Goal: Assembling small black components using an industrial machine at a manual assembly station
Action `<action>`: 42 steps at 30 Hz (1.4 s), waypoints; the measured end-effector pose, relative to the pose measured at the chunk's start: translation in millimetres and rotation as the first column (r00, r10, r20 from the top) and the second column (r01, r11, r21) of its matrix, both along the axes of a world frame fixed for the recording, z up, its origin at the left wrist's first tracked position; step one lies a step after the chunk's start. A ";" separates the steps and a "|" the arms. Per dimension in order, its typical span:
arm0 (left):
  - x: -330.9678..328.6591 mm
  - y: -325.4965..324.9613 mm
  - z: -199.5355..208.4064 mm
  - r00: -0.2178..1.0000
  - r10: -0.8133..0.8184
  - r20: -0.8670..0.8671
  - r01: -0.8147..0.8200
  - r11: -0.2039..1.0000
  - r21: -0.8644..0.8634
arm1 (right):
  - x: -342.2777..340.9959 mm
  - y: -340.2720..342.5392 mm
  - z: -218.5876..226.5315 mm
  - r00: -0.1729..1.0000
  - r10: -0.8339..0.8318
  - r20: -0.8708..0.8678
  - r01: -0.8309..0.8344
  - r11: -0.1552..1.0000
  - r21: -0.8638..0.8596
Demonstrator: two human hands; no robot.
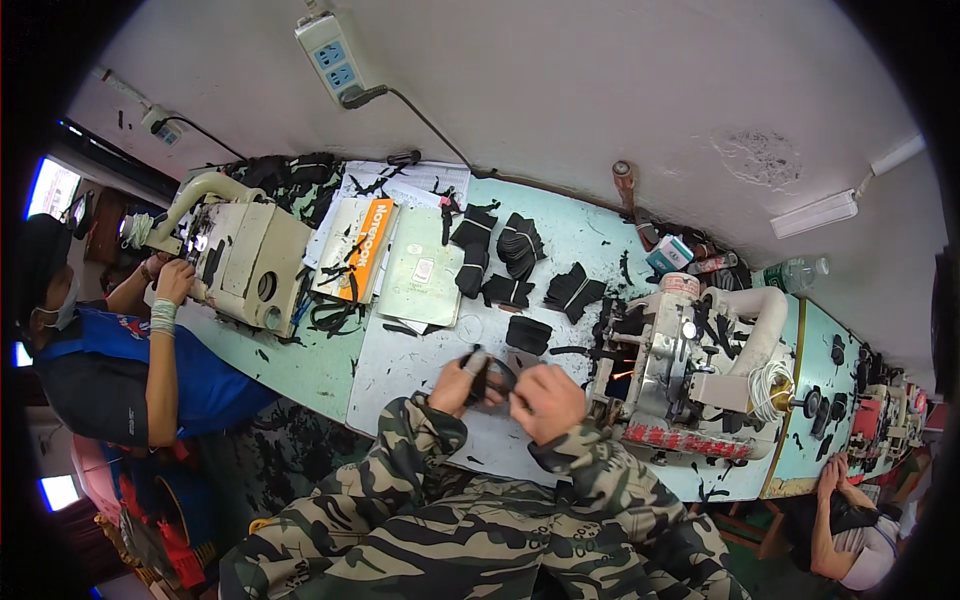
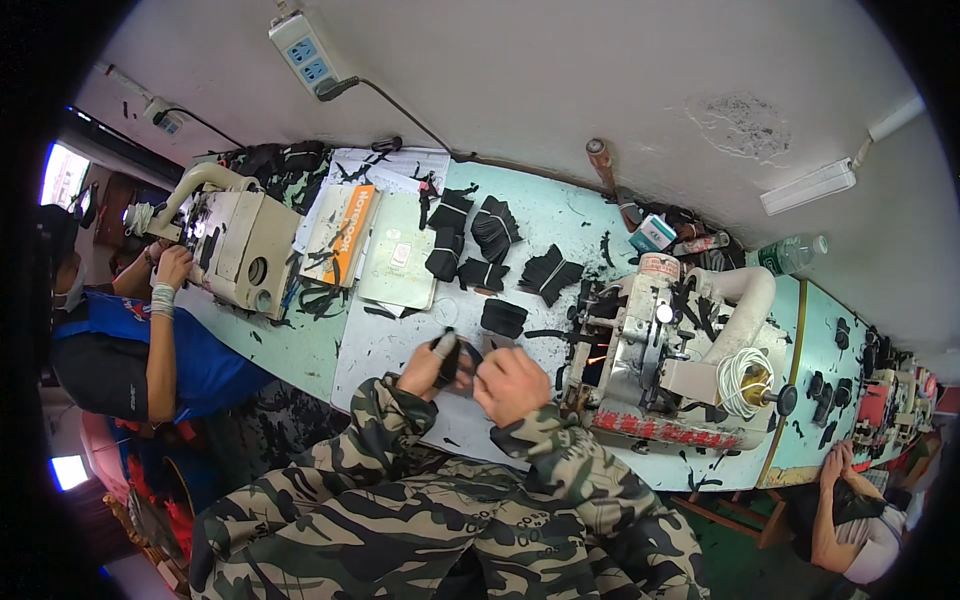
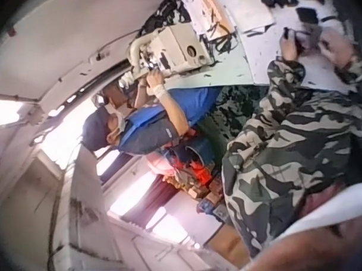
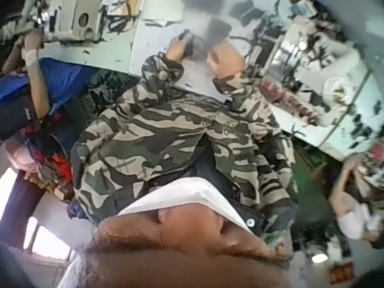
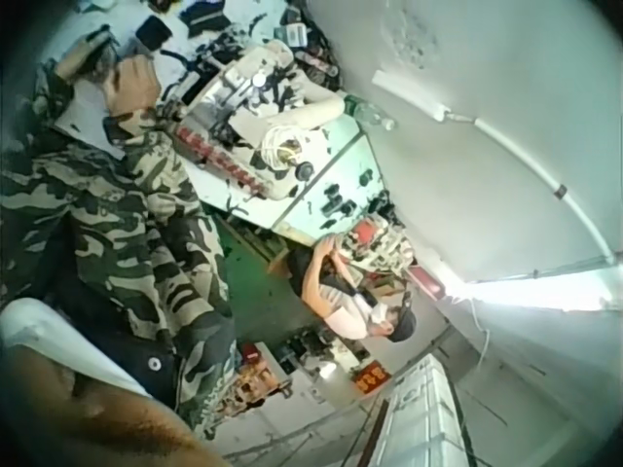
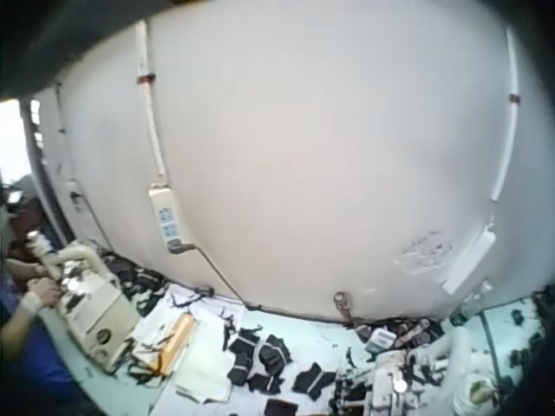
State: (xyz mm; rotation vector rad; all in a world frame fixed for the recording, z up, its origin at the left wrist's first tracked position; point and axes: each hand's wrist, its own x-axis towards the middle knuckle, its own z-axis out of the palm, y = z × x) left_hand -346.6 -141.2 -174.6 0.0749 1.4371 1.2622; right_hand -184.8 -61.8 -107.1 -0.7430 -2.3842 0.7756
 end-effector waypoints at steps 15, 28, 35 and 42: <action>-21.5 -23.6 2.6 0.990 -0.112 -0.080 0.109 0.993 -0.042 | -45.4 27.0 -77.0 0.852 -0.130 0.507 0.362 0.846 -0.391; 0.9 -60.6 8.0 0.978 0.105 -0.182 -0.107 0.994 0.002 | -7.1 -68.5 -73.9 0.858 0.135 0.495 -0.058 0.984 -0.167; 66.6 -93.4 16.7 0.996 0.093 -0.015 -0.086 0.961 0.261 | 21.5 -117.8 -70.1 0.990 -0.027 -0.136 -0.111 0.431 -0.896; 62.9 -159.9 -33.7 0.844 0.031 -0.535 0.113 0.966 0.233 | 52.0 -135.8 -106.5 0.990 0.078 0.120 -0.048 0.971 -0.235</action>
